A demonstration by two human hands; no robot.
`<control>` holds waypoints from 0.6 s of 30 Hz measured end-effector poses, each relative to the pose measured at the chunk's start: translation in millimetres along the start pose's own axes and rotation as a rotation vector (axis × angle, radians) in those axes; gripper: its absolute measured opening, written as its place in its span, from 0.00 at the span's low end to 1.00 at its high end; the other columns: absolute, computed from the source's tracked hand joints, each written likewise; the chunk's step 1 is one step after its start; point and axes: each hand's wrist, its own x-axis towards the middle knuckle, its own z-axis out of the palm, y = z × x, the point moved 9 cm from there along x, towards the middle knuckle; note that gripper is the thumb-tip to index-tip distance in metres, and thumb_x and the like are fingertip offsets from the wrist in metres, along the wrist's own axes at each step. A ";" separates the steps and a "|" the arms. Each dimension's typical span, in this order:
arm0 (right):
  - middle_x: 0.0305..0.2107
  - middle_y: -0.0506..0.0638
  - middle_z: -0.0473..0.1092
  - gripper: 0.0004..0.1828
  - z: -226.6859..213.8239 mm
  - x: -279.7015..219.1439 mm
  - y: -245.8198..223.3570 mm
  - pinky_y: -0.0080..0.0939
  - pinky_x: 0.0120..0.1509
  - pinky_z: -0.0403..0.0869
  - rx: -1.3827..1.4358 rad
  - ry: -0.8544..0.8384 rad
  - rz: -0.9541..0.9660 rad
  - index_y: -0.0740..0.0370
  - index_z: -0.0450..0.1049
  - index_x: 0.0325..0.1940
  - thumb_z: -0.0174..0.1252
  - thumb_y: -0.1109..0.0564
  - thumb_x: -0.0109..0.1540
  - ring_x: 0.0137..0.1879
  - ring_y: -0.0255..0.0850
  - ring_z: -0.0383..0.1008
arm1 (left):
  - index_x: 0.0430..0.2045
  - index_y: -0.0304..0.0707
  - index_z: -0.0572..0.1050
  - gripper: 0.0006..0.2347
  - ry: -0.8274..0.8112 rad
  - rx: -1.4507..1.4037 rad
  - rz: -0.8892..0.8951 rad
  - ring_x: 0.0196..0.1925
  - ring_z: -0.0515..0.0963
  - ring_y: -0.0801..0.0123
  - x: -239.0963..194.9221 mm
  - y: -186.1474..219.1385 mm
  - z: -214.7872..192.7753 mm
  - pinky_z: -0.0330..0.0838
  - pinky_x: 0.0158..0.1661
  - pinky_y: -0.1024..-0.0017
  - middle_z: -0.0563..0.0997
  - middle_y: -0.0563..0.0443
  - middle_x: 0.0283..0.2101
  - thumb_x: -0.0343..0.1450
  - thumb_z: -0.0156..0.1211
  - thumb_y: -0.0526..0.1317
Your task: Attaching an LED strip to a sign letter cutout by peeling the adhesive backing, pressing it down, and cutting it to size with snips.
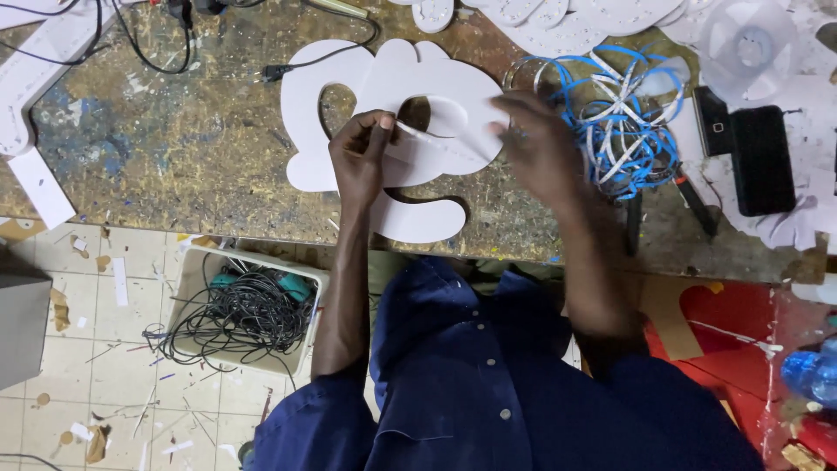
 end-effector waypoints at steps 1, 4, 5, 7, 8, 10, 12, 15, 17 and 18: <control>0.62 0.66 0.78 0.23 23.7 8.0 -7.4 0.62 0.72 0.77 0.112 -0.035 0.001 0.62 0.81 0.73 0.65 0.68 0.73 0.66 0.64 0.81 | 0.39 0.27 0.86 0.04 -0.001 0.001 -0.019 0.34 0.85 0.67 0.5 0.0 1.8 0.82 0.45 0.67 0.85 0.43 0.30 0.81 0.69 0.32; 0.65 0.64 0.77 0.22 86.9 19.1 -11.5 0.62 0.74 0.77 0.357 -0.101 0.017 0.61 0.75 0.77 0.62 0.61 0.77 0.66 0.59 0.82 | 0.40 0.27 0.85 0.06 0.023 -0.002 -0.040 0.35 0.86 0.66 -2.7 -3.2 1.8 0.82 0.46 0.67 0.86 0.43 0.30 0.81 0.69 0.35; 0.66 0.64 0.77 0.24 107.8 27.9 -11.5 0.63 0.73 0.78 0.488 -0.136 0.028 0.61 0.72 0.79 0.61 0.62 0.78 0.63 0.57 0.85 | 0.40 0.27 0.85 0.07 0.049 -0.009 -0.039 0.35 0.85 0.66 1.8 -2.6 -0.6 0.81 0.46 0.66 0.86 0.42 0.31 0.82 0.68 0.36; 0.48 0.59 0.78 0.20 113.6 32.9 -7.5 0.51 0.56 0.80 0.513 -0.117 0.063 0.62 0.74 0.75 0.59 0.62 0.78 0.50 0.49 0.84 | 0.38 0.29 0.86 0.07 0.064 0.052 -0.027 0.35 0.83 0.67 4.2 -4.2 -6.9 0.80 0.47 0.66 0.85 0.44 0.29 0.81 0.69 0.37; 0.31 0.54 0.80 0.16 118.3 35.1 -1.0 0.38 0.40 0.82 0.537 -0.102 0.119 0.64 0.76 0.70 0.57 0.62 0.78 0.36 0.40 0.84 | 0.36 0.32 0.86 0.07 0.081 0.110 -0.034 0.36 0.82 0.67 5.3 -7.6 -11.7 0.78 0.48 0.66 0.84 0.46 0.28 0.81 0.69 0.37; 0.30 0.56 0.81 0.15 127.7 34.7 12.6 0.40 0.37 0.81 0.465 -0.090 0.110 0.63 0.77 0.68 0.58 0.63 0.77 0.34 0.42 0.84 | 0.37 0.34 0.87 0.07 0.083 0.269 0.021 0.40 0.85 0.54 8.9 -22.3 -14.6 0.78 0.51 0.61 0.85 0.41 0.32 0.80 0.71 0.39; 0.28 0.57 0.81 0.14 135.4 34.5 14.7 0.42 0.34 0.81 0.403 -0.073 0.113 0.63 0.78 0.66 0.59 0.63 0.76 0.31 0.43 0.84 | 0.38 0.37 0.88 0.07 0.077 0.437 0.066 0.45 0.87 0.42 11.8 -25.6 -18.8 0.79 0.53 0.55 0.87 0.35 0.37 0.79 0.73 0.41; 0.27 0.54 0.81 0.12 130.8 32.4 14.8 0.46 0.34 0.80 0.256 -0.058 0.221 0.60 0.78 0.64 0.59 0.61 0.75 0.29 0.43 0.84 | 0.39 0.41 0.87 0.06 0.028 0.612 0.121 0.47 0.84 0.50 12.6 -20.9 -11.8 0.76 0.55 0.59 0.85 0.45 0.40 0.80 0.69 0.41; 0.32 0.58 0.84 0.14 133.9 34.9 18.2 0.66 0.50 0.82 0.027 -0.138 0.270 0.51 0.78 0.65 0.59 0.52 0.76 0.40 0.58 0.88 | 0.38 0.40 0.86 0.04 -0.005 0.800 0.206 0.46 0.81 0.47 13.6 -20.1 -7.3 0.75 0.54 0.57 0.80 0.43 0.41 0.79 0.68 0.38; 0.32 0.58 0.84 0.14 138.1 38.2 21.9 0.66 0.50 0.82 0.025 -0.132 0.280 0.51 0.78 0.65 0.59 0.52 0.76 0.40 0.58 0.88 | 0.38 0.40 0.86 0.04 -0.015 0.796 0.204 0.46 0.81 0.47 16.1 -21.5 -7.5 0.75 0.54 0.57 0.80 0.43 0.41 0.79 0.68 0.38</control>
